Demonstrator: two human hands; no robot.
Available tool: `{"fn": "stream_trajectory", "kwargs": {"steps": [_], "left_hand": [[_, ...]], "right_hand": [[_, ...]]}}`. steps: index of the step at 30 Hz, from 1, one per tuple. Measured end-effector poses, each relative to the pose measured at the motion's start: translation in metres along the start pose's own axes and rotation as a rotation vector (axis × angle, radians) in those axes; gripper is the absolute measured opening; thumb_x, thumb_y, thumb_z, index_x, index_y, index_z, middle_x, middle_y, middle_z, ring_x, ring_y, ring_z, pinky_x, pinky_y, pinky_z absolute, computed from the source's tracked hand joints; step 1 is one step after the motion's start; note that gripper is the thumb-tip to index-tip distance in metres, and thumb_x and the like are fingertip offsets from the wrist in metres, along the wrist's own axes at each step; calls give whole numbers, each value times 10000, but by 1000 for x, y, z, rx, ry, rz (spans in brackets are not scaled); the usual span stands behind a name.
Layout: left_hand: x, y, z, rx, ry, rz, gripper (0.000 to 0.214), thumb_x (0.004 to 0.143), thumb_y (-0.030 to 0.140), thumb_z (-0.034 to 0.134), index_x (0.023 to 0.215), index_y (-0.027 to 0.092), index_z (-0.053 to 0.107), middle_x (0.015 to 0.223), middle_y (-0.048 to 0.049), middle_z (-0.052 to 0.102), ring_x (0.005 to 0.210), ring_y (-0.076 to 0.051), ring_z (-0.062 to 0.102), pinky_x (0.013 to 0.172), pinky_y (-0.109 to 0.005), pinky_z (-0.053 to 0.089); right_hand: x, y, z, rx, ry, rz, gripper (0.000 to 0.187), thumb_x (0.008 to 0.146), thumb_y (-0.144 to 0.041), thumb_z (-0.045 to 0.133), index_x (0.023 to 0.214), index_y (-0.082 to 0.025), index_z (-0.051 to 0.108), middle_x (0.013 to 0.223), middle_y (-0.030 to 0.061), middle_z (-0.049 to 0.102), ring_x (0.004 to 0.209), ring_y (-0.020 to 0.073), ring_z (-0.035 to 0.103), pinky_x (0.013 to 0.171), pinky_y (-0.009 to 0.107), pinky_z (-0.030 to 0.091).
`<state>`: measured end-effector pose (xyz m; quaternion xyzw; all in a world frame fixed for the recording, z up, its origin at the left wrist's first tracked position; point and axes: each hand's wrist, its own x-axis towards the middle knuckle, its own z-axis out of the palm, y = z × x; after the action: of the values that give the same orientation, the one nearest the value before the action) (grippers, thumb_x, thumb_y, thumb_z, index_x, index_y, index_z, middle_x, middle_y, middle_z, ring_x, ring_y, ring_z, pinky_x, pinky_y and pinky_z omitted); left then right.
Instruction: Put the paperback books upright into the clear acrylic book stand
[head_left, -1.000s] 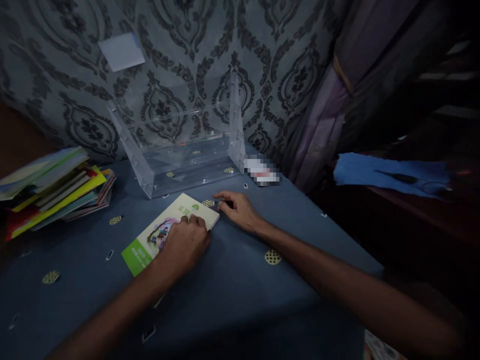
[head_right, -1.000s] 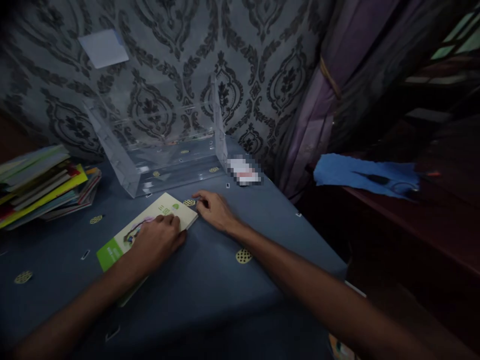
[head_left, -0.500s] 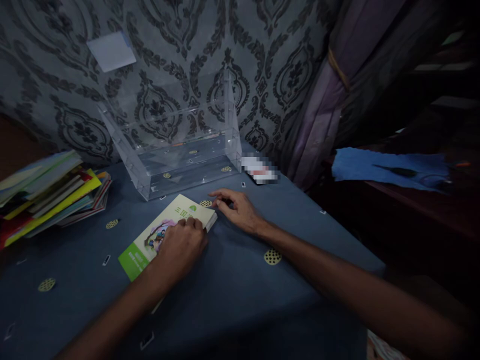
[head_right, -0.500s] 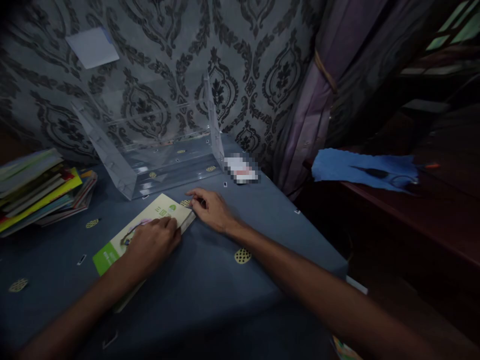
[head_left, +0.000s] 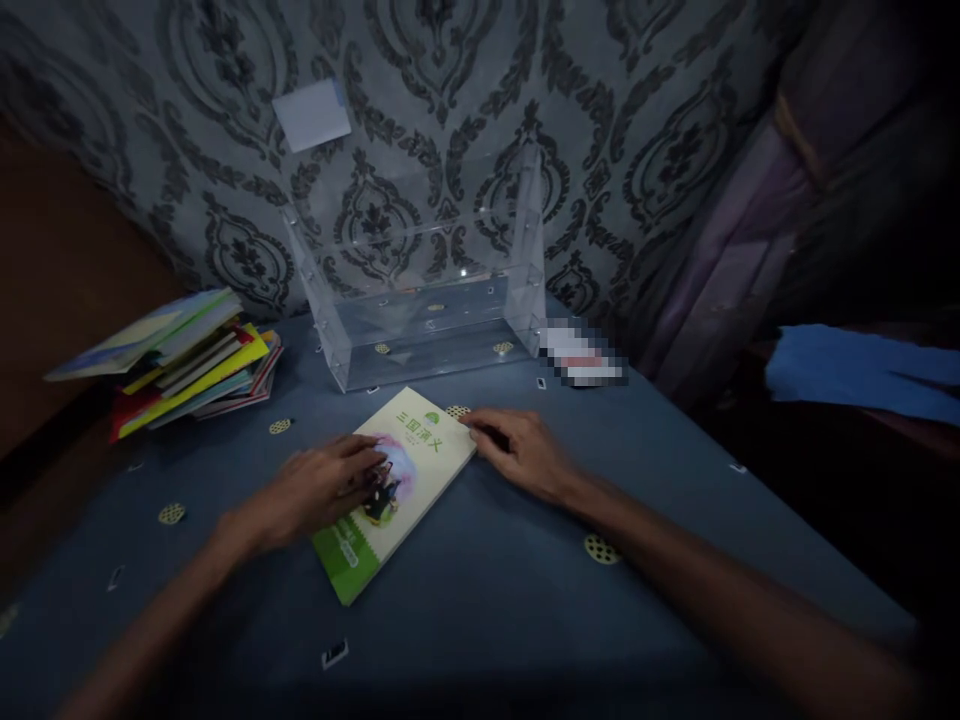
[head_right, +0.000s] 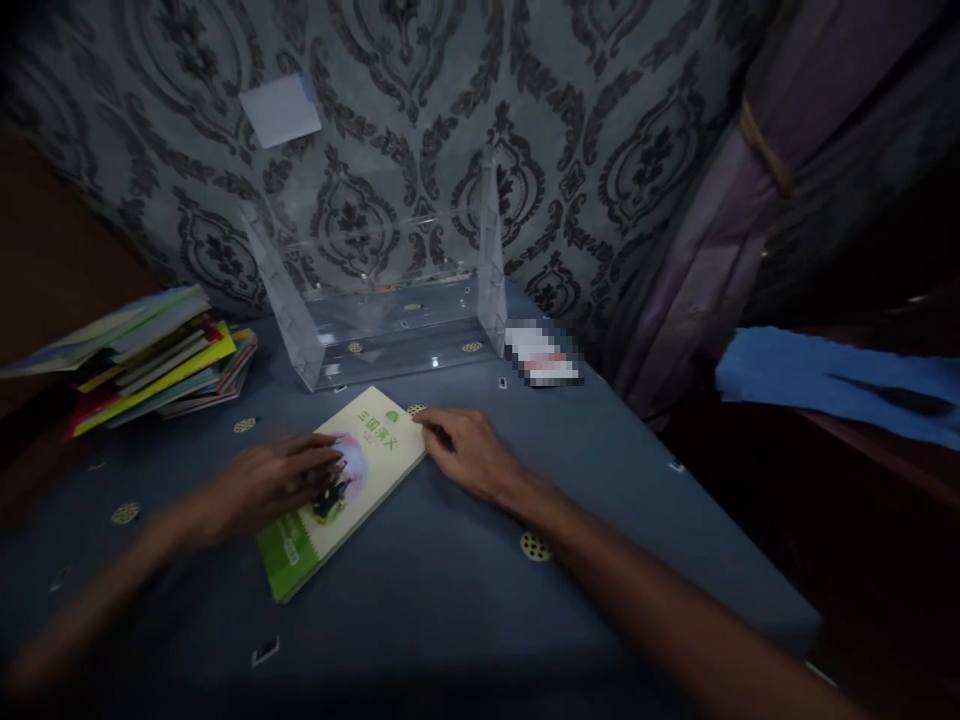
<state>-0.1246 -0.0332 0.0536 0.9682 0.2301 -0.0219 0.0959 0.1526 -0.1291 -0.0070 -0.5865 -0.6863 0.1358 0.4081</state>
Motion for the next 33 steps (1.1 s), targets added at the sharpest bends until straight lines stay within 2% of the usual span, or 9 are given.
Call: {"fn": "stream_trajectory", "kwargs": {"steps": [3,6,8,13,18,21,26,30,33], "left_hand": [[-33,-15,-4,-95,-126,46,706,854,297,659,1488,368,358,1562,-62,354,1404,-316,379,1073,-427,430],[-47,-10,-1,-99,-230,46,911,795,259,708,1532,411,194,1632,-33,172,1468,-338,235,1129,-490,353],[-47,-1,3,-65,-224,36,937,790,236,701,1538,407,162,1638,-36,142,1475,-340,210,1139,-505,333],[-34,18,10,-7,-173,73,798,820,215,673,1509,336,289,1605,-71,256,1439,-310,306,1127,-486,355],[-33,23,6,31,-186,118,642,889,241,607,1480,274,357,1590,-95,294,1431,-285,335,1114,-457,378],[-35,23,4,27,-187,128,609,916,254,574,1482,273,351,1589,-88,297,1424,-283,350,1105,-447,388],[-37,24,4,33,-174,135,577,936,260,540,1480,291,350,1601,-77,271,1410,-290,374,1081,-447,409],[-37,26,3,56,-174,134,596,902,255,597,1460,255,389,1579,-100,316,1392,-306,395,1080,-454,413],[-33,29,4,53,-125,135,522,892,303,623,1389,224,484,1515,-112,420,1351,-301,448,1069,-436,430]], "right_hand": [[1,-1,3,-24,22,12,279,892,-222,488,1060,-169,704,921,72,753,705,173,659,662,282,500],[10,4,7,-63,4,-10,286,899,-228,474,1062,-171,701,971,82,751,821,202,684,742,309,519],[19,11,11,-93,-16,-32,295,883,-207,476,1075,-170,698,1012,90,747,908,224,681,812,345,521],[38,24,26,-116,-68,-59,332,840,-176,506,1122,-161,681,1172,108,707,1073,264,635,931,436,489],[23,2,38,-181,-13,-172,256,847,-200,540,1038,-143,701,1129,117,719,1220,310,544,1018,505,401],[6,-19,41,-156,-56,-257,238,900,-250,532,1041,-155,698,1026,101,737,1214,290,547,1029,495,379],[-17,-42,43,-78,-163,-340,338,924,-420,571,1147,-179,648,1073,93,697,1172,263,550,1025,472,386],[-23,-45,45,-102,-229,-389,367,912,-425,599,1149,-148,639,1108,113,662,1124,245,562,1015,441,393],[-14,-34,42,-151,-250,-334,395,899,-421,619,1207,-174,618,1212,115,640,1189,257,536,1035,453,375]]}}
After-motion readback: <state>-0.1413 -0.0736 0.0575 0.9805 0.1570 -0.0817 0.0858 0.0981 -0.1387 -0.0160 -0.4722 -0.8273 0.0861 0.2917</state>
